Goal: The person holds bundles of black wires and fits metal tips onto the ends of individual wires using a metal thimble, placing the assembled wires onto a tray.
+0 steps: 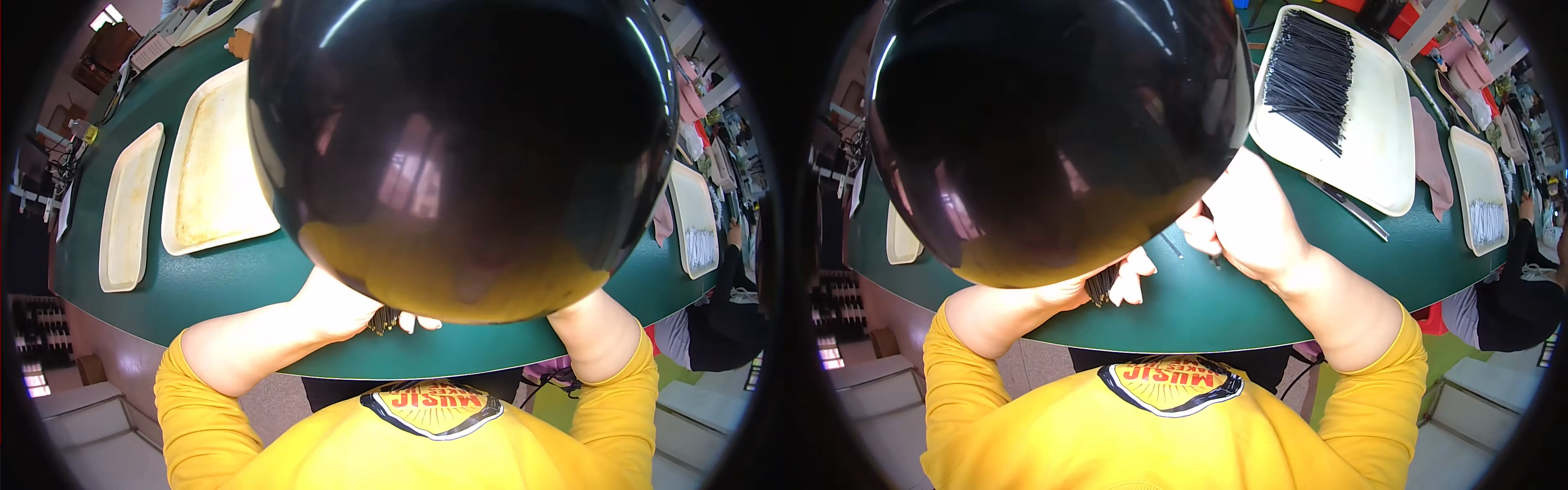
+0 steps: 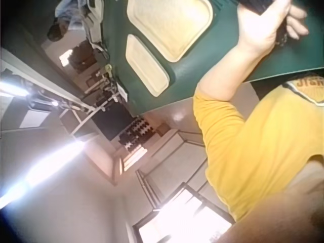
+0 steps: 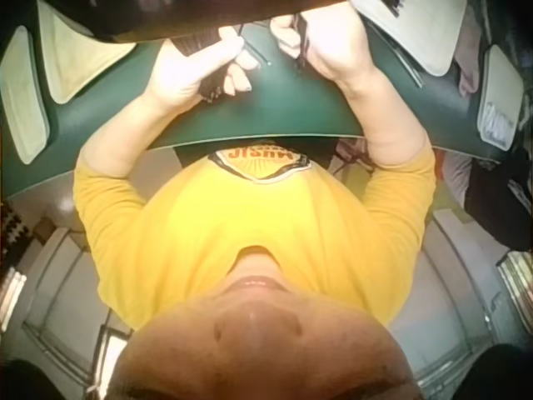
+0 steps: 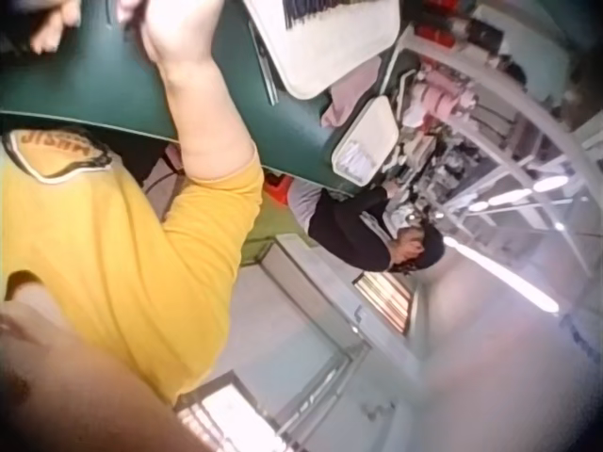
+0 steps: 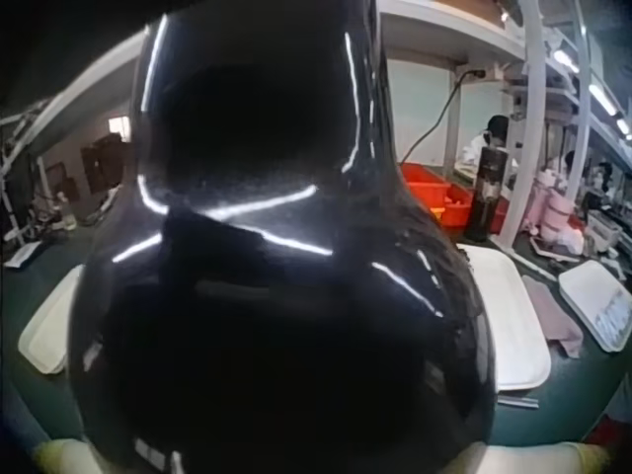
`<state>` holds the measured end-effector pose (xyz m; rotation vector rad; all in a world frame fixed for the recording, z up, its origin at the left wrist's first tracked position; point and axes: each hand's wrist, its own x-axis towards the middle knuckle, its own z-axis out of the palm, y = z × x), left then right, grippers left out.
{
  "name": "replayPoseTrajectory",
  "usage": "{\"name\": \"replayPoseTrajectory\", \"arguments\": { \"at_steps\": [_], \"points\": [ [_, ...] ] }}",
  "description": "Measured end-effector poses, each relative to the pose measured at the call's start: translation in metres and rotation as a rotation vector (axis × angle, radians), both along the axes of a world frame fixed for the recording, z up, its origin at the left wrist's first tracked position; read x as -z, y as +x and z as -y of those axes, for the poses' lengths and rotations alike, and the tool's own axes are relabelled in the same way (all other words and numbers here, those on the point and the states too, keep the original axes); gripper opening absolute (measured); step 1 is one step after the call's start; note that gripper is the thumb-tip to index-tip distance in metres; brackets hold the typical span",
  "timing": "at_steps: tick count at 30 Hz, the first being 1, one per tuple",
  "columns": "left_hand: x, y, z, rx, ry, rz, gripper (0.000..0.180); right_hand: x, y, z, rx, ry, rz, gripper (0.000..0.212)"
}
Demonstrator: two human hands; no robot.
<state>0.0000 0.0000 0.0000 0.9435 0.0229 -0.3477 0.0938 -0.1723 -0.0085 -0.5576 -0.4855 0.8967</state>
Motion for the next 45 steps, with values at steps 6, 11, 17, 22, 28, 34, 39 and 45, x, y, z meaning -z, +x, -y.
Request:
{"name": "replayPoseTrajectory", "arguments": {
  "at_steps": [6, 11, 17, 22, 28, 34, 39, 45],
  "points": [
    [-0.012, -0.002, 0.004, 0.075, 0.335, -0.001, 0.006, -0.016, -0.003, 0.005, 0.306, -0.432, 0.739, 0.017],
    [0.010, -0.002, 0.004, 0.013, -0.085, 0.045, 0.011, -0.023, 0.019, 0.037, 1.131, -0.177, 1.632, 0.017],
    [0.020, -0.005, 0.007, -0.198, 0.129, 0.043, 0.016, -0.026, -0.020, -0.004, 0.587, -0.319, 1.905, 0.024],
    [0.002, -0.002, 0.011, 0.066, 0.094, -0.056, 0.013, -0.033, -0.026, 0.001, 0.388, -0.388, 0.630, 0.015],
    [-0.002, -0.003, 0.011, 0.220, 0.228, 0.008, 0.014, -0.024, -0.015, 0.003, 0.243, -0.497, 0.712, 0.016],
    [0.005, -0.003, 0.010, 0.040, 0.063, 0.019, 0.003, -0.013, -0.009, 0.003, 0.407, -0.497, 0.999, 0.015],
    [0.006, -0.003, 0.008, 0.075, -0.078, -0.007, 0.003, -0.004, -0.005, 0.005, 0.489, -0.338, 0.585, 0.015],
    [0.006, -0.006, 0.006, 0.098, -0.109, -0.068, 0.011, -0.012, -0.017, 0.003, 0.812, -0.390, 1.048, 0.005]
  ]
}}
